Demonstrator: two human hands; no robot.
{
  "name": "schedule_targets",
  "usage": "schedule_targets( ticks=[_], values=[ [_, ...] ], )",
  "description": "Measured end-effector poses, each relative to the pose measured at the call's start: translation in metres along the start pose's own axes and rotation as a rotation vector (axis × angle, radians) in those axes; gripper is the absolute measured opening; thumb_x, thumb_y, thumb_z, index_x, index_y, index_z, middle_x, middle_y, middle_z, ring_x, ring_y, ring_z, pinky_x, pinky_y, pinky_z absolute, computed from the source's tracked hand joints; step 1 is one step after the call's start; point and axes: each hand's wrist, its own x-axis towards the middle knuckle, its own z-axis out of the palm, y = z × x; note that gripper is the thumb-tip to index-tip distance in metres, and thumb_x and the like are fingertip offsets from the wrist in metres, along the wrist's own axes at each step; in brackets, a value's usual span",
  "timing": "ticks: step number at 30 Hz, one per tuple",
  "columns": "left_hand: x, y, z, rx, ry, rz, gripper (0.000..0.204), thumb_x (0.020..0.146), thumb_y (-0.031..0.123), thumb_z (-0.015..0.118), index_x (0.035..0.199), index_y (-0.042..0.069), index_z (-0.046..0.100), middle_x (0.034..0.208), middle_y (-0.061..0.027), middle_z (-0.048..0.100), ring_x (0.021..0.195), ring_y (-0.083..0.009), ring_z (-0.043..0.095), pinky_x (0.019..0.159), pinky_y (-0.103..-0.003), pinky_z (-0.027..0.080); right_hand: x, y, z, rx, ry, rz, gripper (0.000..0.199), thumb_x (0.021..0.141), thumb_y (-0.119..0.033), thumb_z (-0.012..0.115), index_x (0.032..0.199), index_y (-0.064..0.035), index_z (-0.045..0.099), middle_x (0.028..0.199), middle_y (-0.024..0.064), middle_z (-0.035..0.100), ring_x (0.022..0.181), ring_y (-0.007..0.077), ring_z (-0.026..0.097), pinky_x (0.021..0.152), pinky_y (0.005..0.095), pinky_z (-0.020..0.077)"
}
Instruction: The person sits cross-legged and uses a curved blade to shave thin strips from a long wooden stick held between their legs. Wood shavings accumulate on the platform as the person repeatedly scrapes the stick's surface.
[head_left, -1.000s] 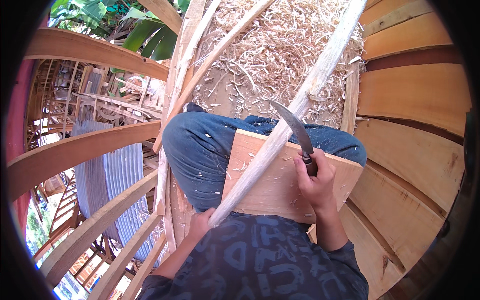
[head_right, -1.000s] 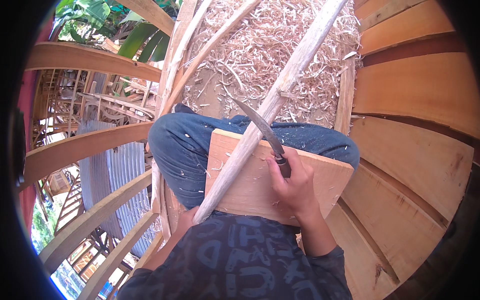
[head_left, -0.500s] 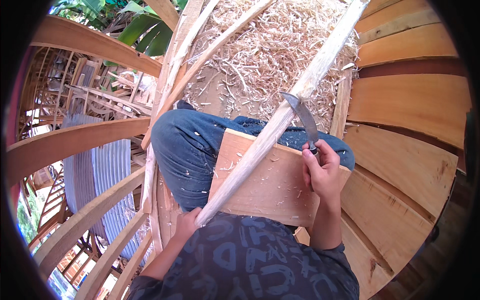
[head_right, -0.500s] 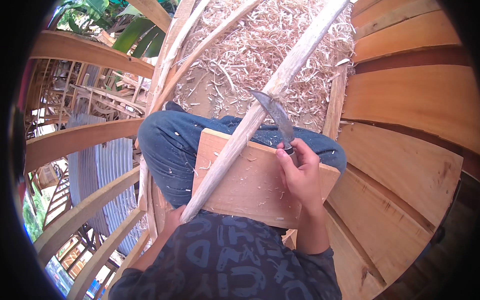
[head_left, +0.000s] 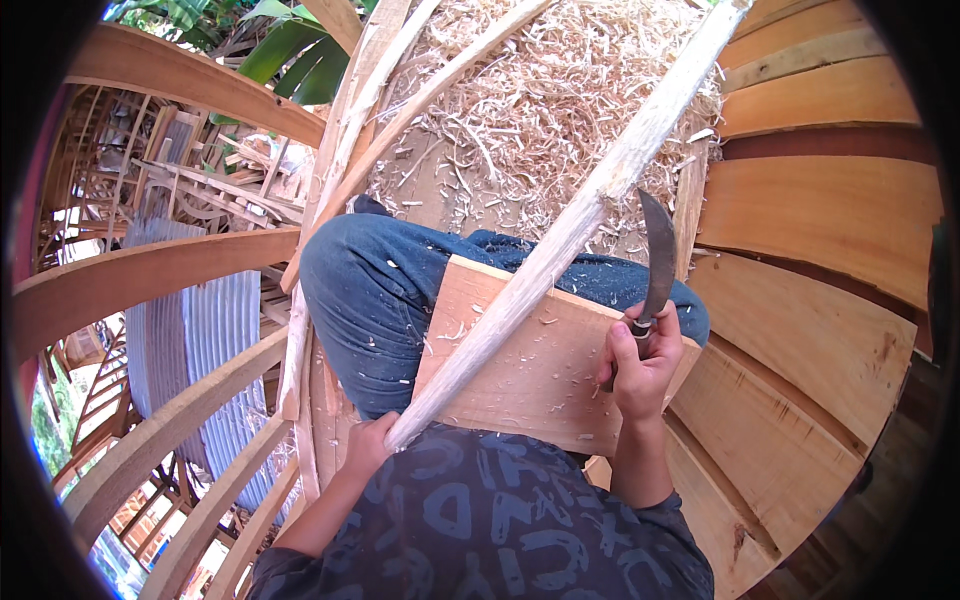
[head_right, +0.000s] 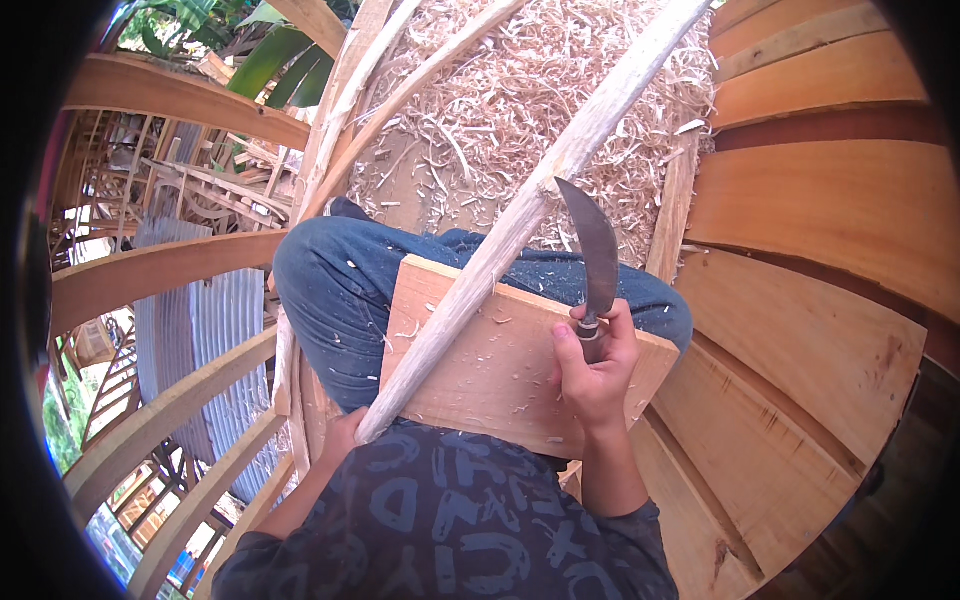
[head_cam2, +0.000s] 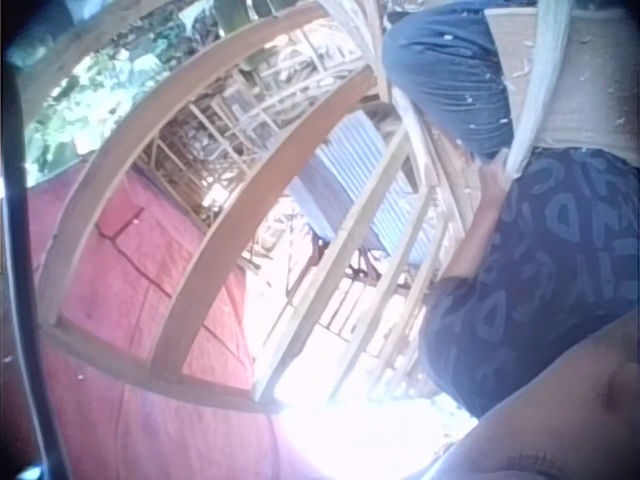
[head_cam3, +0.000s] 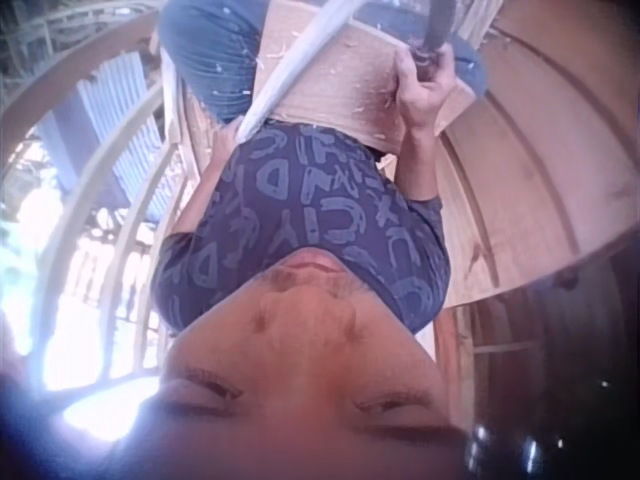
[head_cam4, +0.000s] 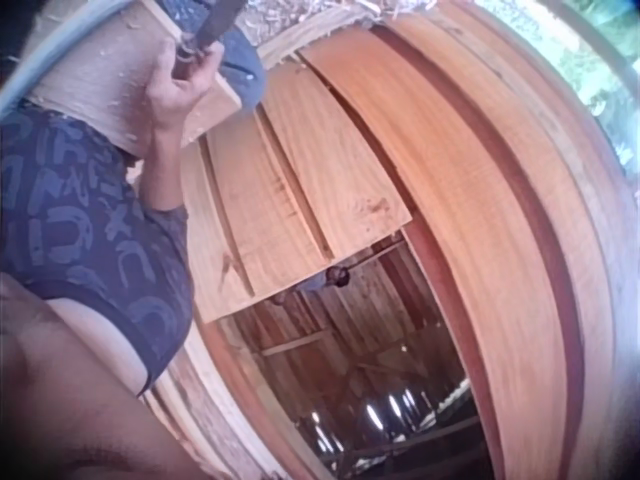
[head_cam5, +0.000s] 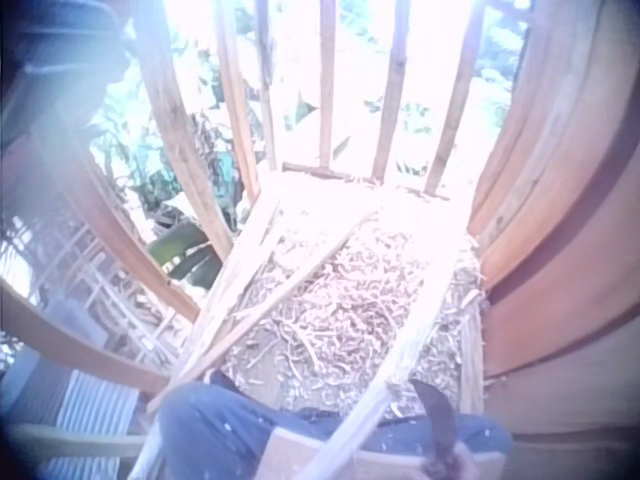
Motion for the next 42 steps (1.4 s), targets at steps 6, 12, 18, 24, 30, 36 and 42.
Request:
schedule_targets(
  ticks=[6,12,18,24,30,36,42],
  values=[
    [-0.002,0.003,0.001,0.043,0.03,-0.006,0.016,0.072,0.018,0.068,0.083,0.009,0.06,0.064,-0.0153,0.059,0.061,-0.0342,0.061,0.055,-0.042,0.045,-0.006,0.0,0.007,0.039,-0.009,0.112,0.025,0.086,-0.001,0.064,0.101,-0.0063,0.044,0.063,-0.0015,0.052,0.041,0.004,0.047,0.036,0.0181,0.0353],
    [-0.01,0.011,-0.001,0.131,0.093,-0.059,0.022,0.069,0.019,0.07,0.084,0.008,0.059,0.064,-0.0138,0.059,0.061,-0.0318,0.06,0.056,-0.04,0.043,-0.008,0.002,-0.004,-0.231,-0.054,0.058,0.013,0.087,-0.003,0.062,0.093,-0.0038,0.05,0.063,-0.0028,0.05,0.052,0.0023,0.046,0.047,0.018,0.0342],
    [-0.005,0.021,-0.015,0.115,0.194,-0.061,0.033,0.063,0.02,0.074,0.087,0.006,0.057,0.07,-0.0149,0.061,0.067,-0.0342,0.061,0.06,-0.041,0.044,-0.003,-0.008,-0.008,-0.518,-0.049,0.029,0.013,0.089,-0.011,0.059,0.094,0.0004,0.059,0.06,-0.0016,0.049,0.053,0.0045,0.043,0.048,0.0235,0.0355],
    [0.011,0.026,-0.044,-0.139,-0.187,-0.203,0.031,0.063,0.011,0.07,0.09,0.002,0.057,0.074,-0.0148,0.062,0.07,-0.0305,0.062,0.068,-0.037,0.047,-0.002,-0.006,-0.001,-0.637,-0.08,-0.007,0.025,0.086,-0.022,0.066,0.08,0.0028,0.066,0.049,0.0064,0.047,0.046,0.0124,0.048,0.045,0.0282,0.0377],
    [0.005,0.009,-0.037,-0.422,-0.296,-0.226,0.047,0.063,0.01,0.07,0.108,0.0,0.059,0.086,-0.0102,0.066,0.079,-0.0159,0.06,0.075,-0.03,0.046,0.001,-0.009,0.018,-1.071,-0.176,-0.059,0.048,0.082,-0.043,0.068,0.062,0.0002,0.06,0.048,0.0139,0.052,0.041,0.03,0.052,0.041,0.0372,0.041],
    [0.004,0.007,-0.025,-0.423,-0.203,-0.189,0.045,0.063,0.014,0.073,0.103,-0.001,0.059,0.083,-0.0117,0.065,0.077,-0.0162,0.061,0.072,-0.03,0.046,0.005,-0.017,0.036,-1.253,-0.218,-0.194,0.052,0.083,-0.048,0.063,0.059,-0.0024,0.058,0.049,0.0144,0.054,0.043,0.0304,0.056,0.041,0.0383,0.043],
    [0.007,0.006,-0.024,-0.413,-0.192,-0.18,0.039,0.065,0.017,0.073,0.097,0.0,0.06,0.076,-0.0114,0.063,0.07,-0.0187,0.061,0.067,-0.03,0.046,0.021,-0.02,0.035,-1.377,-0.212,-0.226,0.052,0.083,-0.05,0.062,0.058,-0.0037,0.057,0.05,0.0133,0.056,0.042,0.029,0.056,0.039,0.0369,0.0426]
  ],
)
